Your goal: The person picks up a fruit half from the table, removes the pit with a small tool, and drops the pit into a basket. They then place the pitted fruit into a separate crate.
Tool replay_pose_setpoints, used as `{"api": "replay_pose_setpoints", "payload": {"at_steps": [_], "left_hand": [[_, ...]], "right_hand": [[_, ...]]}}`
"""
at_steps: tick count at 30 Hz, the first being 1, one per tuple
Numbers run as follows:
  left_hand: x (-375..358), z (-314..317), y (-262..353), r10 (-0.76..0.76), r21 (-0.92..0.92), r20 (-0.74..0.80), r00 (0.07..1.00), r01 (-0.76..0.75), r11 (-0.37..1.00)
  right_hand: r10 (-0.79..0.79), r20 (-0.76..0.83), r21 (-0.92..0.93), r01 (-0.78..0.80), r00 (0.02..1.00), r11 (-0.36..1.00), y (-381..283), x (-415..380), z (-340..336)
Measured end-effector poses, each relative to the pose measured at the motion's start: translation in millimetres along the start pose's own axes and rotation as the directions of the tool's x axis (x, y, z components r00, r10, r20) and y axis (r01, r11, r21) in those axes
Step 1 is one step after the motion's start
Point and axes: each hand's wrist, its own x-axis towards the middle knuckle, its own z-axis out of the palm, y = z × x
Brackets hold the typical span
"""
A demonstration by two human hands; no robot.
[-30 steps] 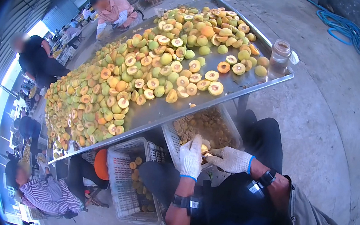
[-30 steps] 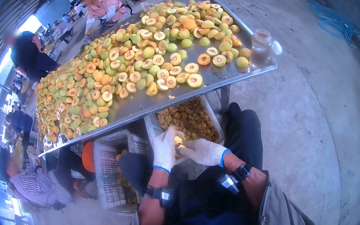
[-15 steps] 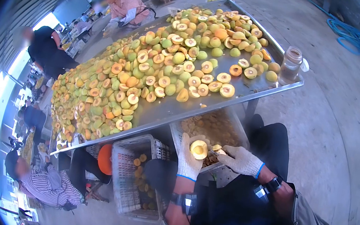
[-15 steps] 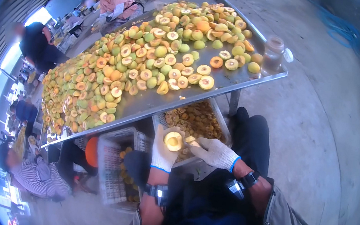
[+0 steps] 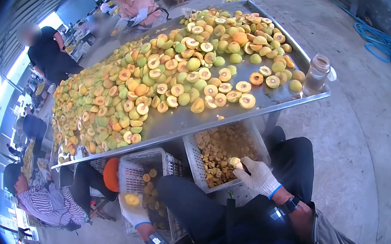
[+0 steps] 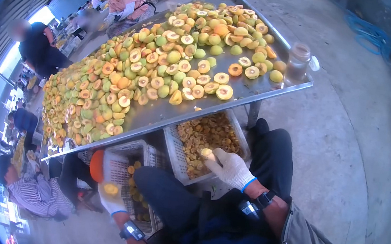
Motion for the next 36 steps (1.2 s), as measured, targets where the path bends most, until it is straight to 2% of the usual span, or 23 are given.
{"api": "replay_pose_setpoints", "payload": {"at_steps": [1, 3, 4, 5, 6, 9, 10, 11, 12, 14, 15, 16, 18, 19, 20, 23, 25, 26, 28, 29, 33, 35, 36], "left_hand": [[5, -13, -7, -0.002, 0.004, -0.004, 1.0, 0.002, 1.0], [11, -29, -19, -0.469, -0.228, -0.03, 0.883, 0.451, 0.863], [10, -31, -22, -0.468, -0.229, -0.03, 0.883, 0.45, 0.863], [8, -30, -25, -0.362, 0.235, -0.215, 0.907, 0.408, 0.882], [5, -26, -26, -0.18, 0.647, -0.324, 0.929, 0.356, 0.674], [-13, 7, 64, -0.059, 0.291, -0.093, 0.994, 0.083, 0.953], [-34, 34, 154, -0.27, -0.077, 0.007, 0.963, 0.27, 0.96], [-45, 53, 144, 0.102, 0.084, 0.097, 0.99, -0.11, 0.99], [-58, 70, 179, 0.125, 0.029, 0.293, 0.948, -0.139, 0.99], [-90, 120, 184, 0.098, -0.178, 0.432, 0.896, -0.022, 0.984], [-103, 138, 195, 0.084, -0.197, 0.486, 0.87, 0.015, 0.98], [-112, 163, 182, 0.12, -0.153, 0.517, 0.848, -0.047, 0.987], [-126, 203, 162, 0.023, -0.301, 0.618, 0.786, 0.21, 0.93], [-128, 209, 168, 0.01, -0.233, 0.625, 0.781, 0.175, 0.957], [-136, 222, 154, -0.025, -0.314, 0.622, 0.783, 0.278, 0.908], [-136, 225, 160, -0.027, -0.331, 0.624, 0.781, 0.296, 0.896], [-137, 230, 154, -0.262, -0.238, 0.78, 0.568, 0.656, 0.716], [-138, 231, 149, -0.262, -0.241, 0.776, 0.574, 0.653, 0.718], [-140, 239, 137, -0.197, -0.376, 0.864, 0.463, 0.854, 0.359], [-143, 245, 133, -0.206, -0.37, 0.874, 0.44, 0.878, 0.304], [-139, 237, 162, -0.226, -0.345, 0.872, 0.434, 0.873, 0.344], [-144, 240, 165, -0.344, -0.329, 0.863, 0.37, 0.928, 0.172], [-147, 242, 158, -0.341, -0.329, 0.863, 0.371, 0.928, 0.177]], "right_hand": [[-0.029, -0.017, -0.048, 0.028, 0.999, 0.998, 2, 2, 3], [-0.06, -0.031, -0.096, 0.057, 0.998, 0.994, 5, 5, 11], [-0.101, -0.064, -0.121, 0.093, 0.993, 0.988, 7, 7, 14], [-0.141, -0.098, -0.149, 0.125, 0.985, 0.981, 9, 8, 17], [-0.14, -0.102, -0.153, 0.124, 0.985, 0.98, 10, 10, 19], [-0.146, -0.112, -0.231, 0.117, 0.983, 0.966, 8, 15, 25], [-0.15, -0.111, -0.236, 0.12, 0.982, 0.964, 5, 17, 26], [-0.156, -0.111, -0.237, 0.126, 0.981, 0.963, 2, 19, 29], [-0.165, -0.105, -0.23, 0.138, 0.981, 0.963, 6, 20, 36], [-0.101, -0.149, 0.052, 0.109, 0.984, 0.993, 20, 23, 49], [-0.159, -0.11, -0.225, 0.131, 0.981, 0.965, 5, 20, 41], [-0.176, -0.127, -0.166, 0.154, 0.976, 0.974, 7, 19, 42], [-0.198, -0.165, -0.17, 0.17, 0.966, 0.971, 19, 19, 44], [-0.208, -0.186, -0.189, 0.173, 0.96, 0.967, 23, 18, 44], [-0.19, -0.179, -0.219, 0.149, 0.965, 0.964, 28, 18, 42], [-0.142, -0.176, -0.199, 0.106, 0.974, 0.974, 24, 17, 35], [-0.086, -0.131, -0.215, 0.056, 0.988, 0.975, 29, 16, 33], [-0.091, -0.129, -0.212, 0.063, 0.987, 0.975, 28, 16, 33], [-0.059, -0.162, -0.103, 0.042, 0.985, 0.994, 23, 16, 31], [-0.021, -0.13, -0.117, 0.005, 0.991, 0.993, 22, 17, 28], [-0.03, -0.094, -0.168, 0.014, 0.995, 0.986, 35, 20, 28], [-0.026, -0.092, -0.309, -0.003, 0.995, 0.951, 48, 21, 34], [-0.028, -0.096, -0.307, -0.002, 0.995, 0.952, 50, 20, 34]]}}
